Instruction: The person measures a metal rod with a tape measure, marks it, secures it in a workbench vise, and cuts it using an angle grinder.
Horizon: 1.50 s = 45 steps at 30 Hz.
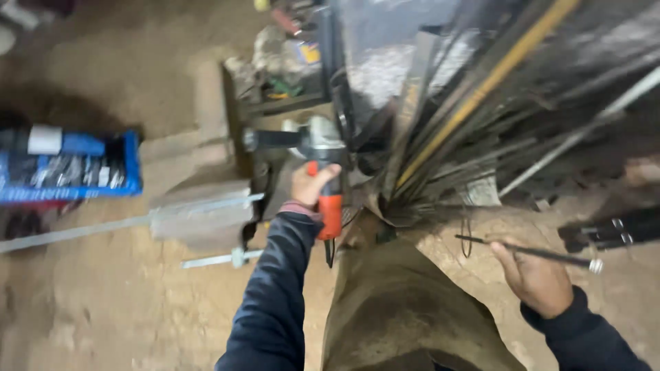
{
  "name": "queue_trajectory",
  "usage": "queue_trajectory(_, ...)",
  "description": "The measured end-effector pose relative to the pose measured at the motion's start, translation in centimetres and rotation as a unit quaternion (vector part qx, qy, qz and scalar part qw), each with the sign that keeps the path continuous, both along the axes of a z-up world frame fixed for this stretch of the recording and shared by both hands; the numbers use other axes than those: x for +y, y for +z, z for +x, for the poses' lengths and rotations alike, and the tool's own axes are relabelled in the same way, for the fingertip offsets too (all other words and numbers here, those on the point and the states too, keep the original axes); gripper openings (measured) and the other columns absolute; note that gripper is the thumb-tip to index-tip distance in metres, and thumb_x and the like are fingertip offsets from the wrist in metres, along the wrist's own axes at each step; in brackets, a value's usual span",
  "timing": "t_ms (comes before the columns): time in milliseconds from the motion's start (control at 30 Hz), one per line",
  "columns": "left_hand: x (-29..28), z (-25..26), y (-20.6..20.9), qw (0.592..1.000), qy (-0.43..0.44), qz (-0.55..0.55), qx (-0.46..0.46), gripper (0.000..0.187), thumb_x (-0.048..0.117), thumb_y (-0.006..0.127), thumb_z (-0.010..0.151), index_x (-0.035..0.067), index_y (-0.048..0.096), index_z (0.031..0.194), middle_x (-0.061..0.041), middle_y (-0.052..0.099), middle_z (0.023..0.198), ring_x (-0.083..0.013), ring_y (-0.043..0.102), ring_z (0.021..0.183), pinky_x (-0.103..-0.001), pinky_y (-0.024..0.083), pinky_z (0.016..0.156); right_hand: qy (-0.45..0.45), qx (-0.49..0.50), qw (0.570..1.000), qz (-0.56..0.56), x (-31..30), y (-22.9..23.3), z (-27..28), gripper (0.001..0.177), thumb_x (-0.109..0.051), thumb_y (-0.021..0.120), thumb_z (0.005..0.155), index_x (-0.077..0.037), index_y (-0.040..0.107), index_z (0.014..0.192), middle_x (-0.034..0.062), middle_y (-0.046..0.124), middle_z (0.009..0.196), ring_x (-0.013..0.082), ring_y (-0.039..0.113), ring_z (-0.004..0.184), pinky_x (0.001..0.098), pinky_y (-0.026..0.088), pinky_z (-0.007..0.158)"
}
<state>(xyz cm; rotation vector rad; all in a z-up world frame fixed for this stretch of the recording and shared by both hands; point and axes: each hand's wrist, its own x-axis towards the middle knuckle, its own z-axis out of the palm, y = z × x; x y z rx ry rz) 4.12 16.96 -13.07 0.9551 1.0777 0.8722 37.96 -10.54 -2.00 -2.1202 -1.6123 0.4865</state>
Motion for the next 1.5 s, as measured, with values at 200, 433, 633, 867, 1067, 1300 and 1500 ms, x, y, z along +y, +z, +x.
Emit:
queue_trajectory(200,5.0,0.4,-0.7,0.992,-0.02,-0.089,-0.087,0.029,0.022,0.081,0.084,0.007,0.068,0.106,0.001,0.067,0.086,-0.0145,0.063,0.072,-0.033,0.054,0.067,-0.132,0.035,0.99,-0.04,-5.8,-1.3,-3.9,0.024,-0.027,0.068,0.093,-0.011,0.075,0.11,0.0169,0.075,0.094,0.0359,0.073,0.083,0.0403,0.059,0.069)
queue_trajectory(433,5.3,-0.5,-1.5,0.997,0.0,-0.074,-0.02,0.034,0.026,0.081,0.085,0.004,0.066,0.107,-0.002,0.065,0.087,-0.0154,0.062,0.071,-0.035,0.054,0.066,-0.185,0.01,0.977,-0.11,-11.4,-9.1,-6.5,0.026,-0.025,0.069,0.092,-0.017,0.075,0.115,0.0153,0.076,0.094,0.037,0.073,0.083,0.0438,0.058,0.069)
queue_trajectory(633,0.4,0.0,0.1,0.927,0.05,0.203,0.311,0.068,0.032,0.084,0.085,-0.008,0.053,0.131,-0.02,0.07,0.112,-0.0323,0.067,0.097,-0.042,0.054,0.086,-0.137,0.006,0.99,-0.031,-12.2,-23.0,-4.4,0.022,-0.025,0.068,0.095,-0.012,0.073,0.112,0.0161,0.075,0.103,0.0367,0.073,0.09,0.044,0.059,0.076)
queue_trajectory(867,-3.0,0.3,-0.2,0.762,0.003,0.352,0.543,0.093,0.029,0.076,0.095,-0.018,0.022,0.154,-0.04,0.049,0.143,-0.0517,0.051,0.13,-0.05,0.04,0.113,-0.179,0.147,0.961,-0.15,-9.6,-37.1,-1.8,0.033,-0.034,0.065,0.097,-0.011,0.075,0.118,0.0193,0.075,0.104,0.0396,0.071,0.098,0.0443,0.057,0.083)
queue_trajectory(1067,-3.7,0.8,1.8,0.768,-0.024,0.341,0.541,0.087,0.024,0.071,0.101,-0.013,0.019,0.16,-0.038,0.049,0.147,-0.0498,0.053,0.134,-0.049,0.04,0.117,-0.153,0.202,0.96,-0.121,-8.6,-47.4,-1.3,0.035,-0.039,0.061,0.096,-0.013,0.075,0.114,0.0164,0.076,0.105,0.0361,0.072,0.099,0.0431,0.057,0.085)
queue_trajectory(1300,-4.2,1.2,2.8,0.773,-0.044,0.33,0.54,0.083,0.016,0.068,0.105,-0.009,0.013,0.163,-0.035,0.051,0.151,-0.0466,0.056,0.137,-0.046,0.042,0.119,-0.136,0.127,0.96,-0.209,-6.5,-56.6,-1.0,0.034,-0.042,0.059,0.1,-0.018,0.076,0.117,0.0141,0.075,0.11,0.0391,0.07,0.102,0.0479,0.056,0.086)
queue_trajectory(1500,-4.5,0.6,2.4,0.783,-0.048,0.313,0.536,0.081,0.017,0.066,0.109,-0.008,0.011,0.163,-0.032,0.055,0.144,-0.0422,0.06,0.132,-0.044,0.044,0.121,-0.08,0.037,0.924,-0.372,-6.3,-57.4,-2.2,0.072,-0.047,0.063,0.095,-0.003,0.046,0.149,0.0261,0.069,0.117,0.0434,0.068,0.104,0.0511,0.054,0.089)
